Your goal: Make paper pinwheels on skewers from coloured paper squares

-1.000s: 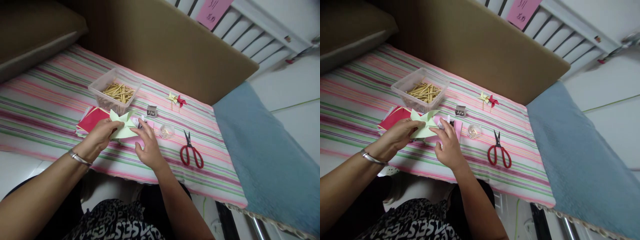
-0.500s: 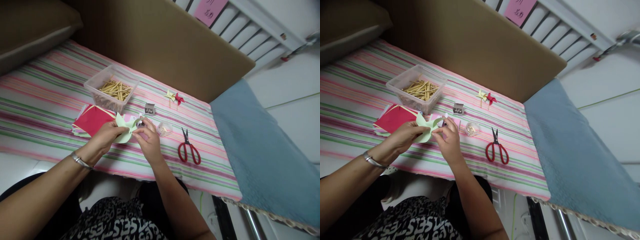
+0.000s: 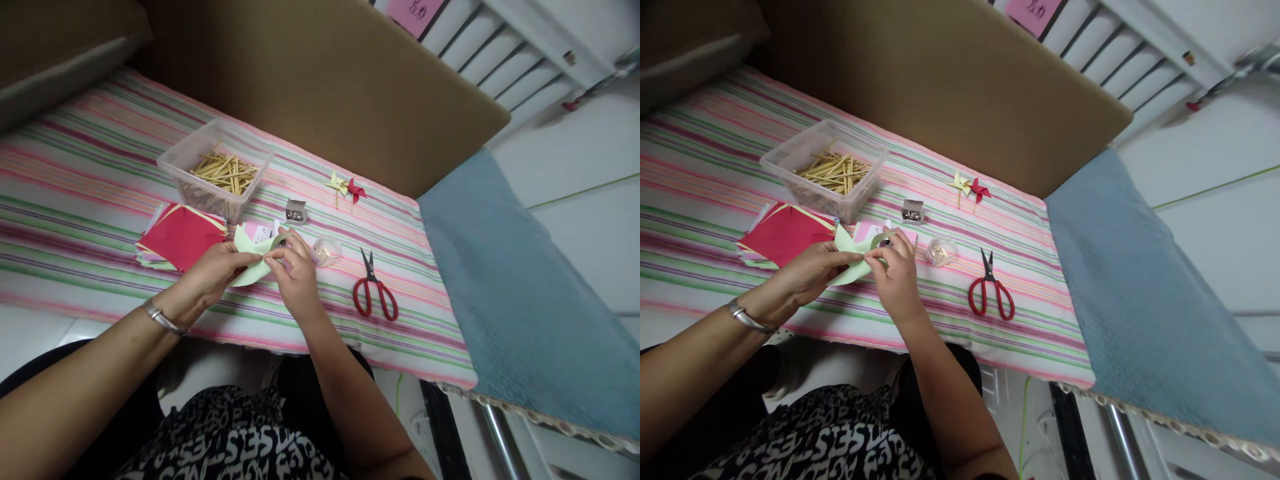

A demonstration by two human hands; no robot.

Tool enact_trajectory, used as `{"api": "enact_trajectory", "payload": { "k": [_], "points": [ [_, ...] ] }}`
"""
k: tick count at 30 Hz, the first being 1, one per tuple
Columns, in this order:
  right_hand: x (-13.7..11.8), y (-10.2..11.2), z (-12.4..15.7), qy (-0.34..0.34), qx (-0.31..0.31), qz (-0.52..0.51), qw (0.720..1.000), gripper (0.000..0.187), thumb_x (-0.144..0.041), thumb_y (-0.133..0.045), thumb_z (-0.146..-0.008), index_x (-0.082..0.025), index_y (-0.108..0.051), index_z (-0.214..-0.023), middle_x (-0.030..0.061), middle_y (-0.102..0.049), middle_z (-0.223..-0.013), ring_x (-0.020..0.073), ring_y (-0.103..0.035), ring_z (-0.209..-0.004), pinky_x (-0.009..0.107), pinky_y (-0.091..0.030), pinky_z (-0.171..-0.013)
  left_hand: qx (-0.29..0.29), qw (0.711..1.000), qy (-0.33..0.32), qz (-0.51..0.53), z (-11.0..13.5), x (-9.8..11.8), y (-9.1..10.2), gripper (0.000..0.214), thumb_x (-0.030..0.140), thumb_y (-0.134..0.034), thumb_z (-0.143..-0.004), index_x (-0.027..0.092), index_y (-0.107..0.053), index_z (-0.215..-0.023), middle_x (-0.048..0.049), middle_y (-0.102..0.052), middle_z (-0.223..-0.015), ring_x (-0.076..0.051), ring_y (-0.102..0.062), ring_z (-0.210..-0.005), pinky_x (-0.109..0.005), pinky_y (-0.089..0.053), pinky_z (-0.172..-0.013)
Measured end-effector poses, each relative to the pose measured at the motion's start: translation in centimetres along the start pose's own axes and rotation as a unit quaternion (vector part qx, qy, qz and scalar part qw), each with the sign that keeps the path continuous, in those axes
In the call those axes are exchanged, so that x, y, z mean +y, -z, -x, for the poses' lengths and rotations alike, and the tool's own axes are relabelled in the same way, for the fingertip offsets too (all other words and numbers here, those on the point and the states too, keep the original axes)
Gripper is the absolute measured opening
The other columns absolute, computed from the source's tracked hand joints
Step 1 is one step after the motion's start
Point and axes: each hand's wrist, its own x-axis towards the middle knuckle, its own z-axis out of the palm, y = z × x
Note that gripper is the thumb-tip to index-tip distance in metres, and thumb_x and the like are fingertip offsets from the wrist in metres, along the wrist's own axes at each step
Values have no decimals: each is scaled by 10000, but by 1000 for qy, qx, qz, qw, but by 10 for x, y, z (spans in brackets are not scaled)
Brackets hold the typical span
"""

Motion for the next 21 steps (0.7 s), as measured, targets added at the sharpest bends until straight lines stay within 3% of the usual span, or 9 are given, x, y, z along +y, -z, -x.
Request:
{"api": "enact_trajectory", "payload": {
  "k": [9, 21],
  "points": [
    [0, -1, 1, -28, 27, -1, 999, 76, -248, -677, -802, -223, -671, -731, 77, -612, -1215, 250, -469, -1283, 468, -325, -1092, -2, 1000, -1, 13, 1, 1, 2, 213, 181, -795, -503, 127, -712, -691, -34, -704, -638, -139, -606, -575, -240, -450, -560],
    [-4, -1, 1, 0, 10, 27, 1000, 89, -234, -598, -857, -223, -672, -810, 87, -580, -1309, 246, -391, -1351, 483, -274, -1121, -18, 1000, -9, 10, 3, 1, 0, 200, 199, -787, -525, 134, -714, -699, -35, -686, -636, -143, -587, -569, -256, -437, -562]
  ]
}}
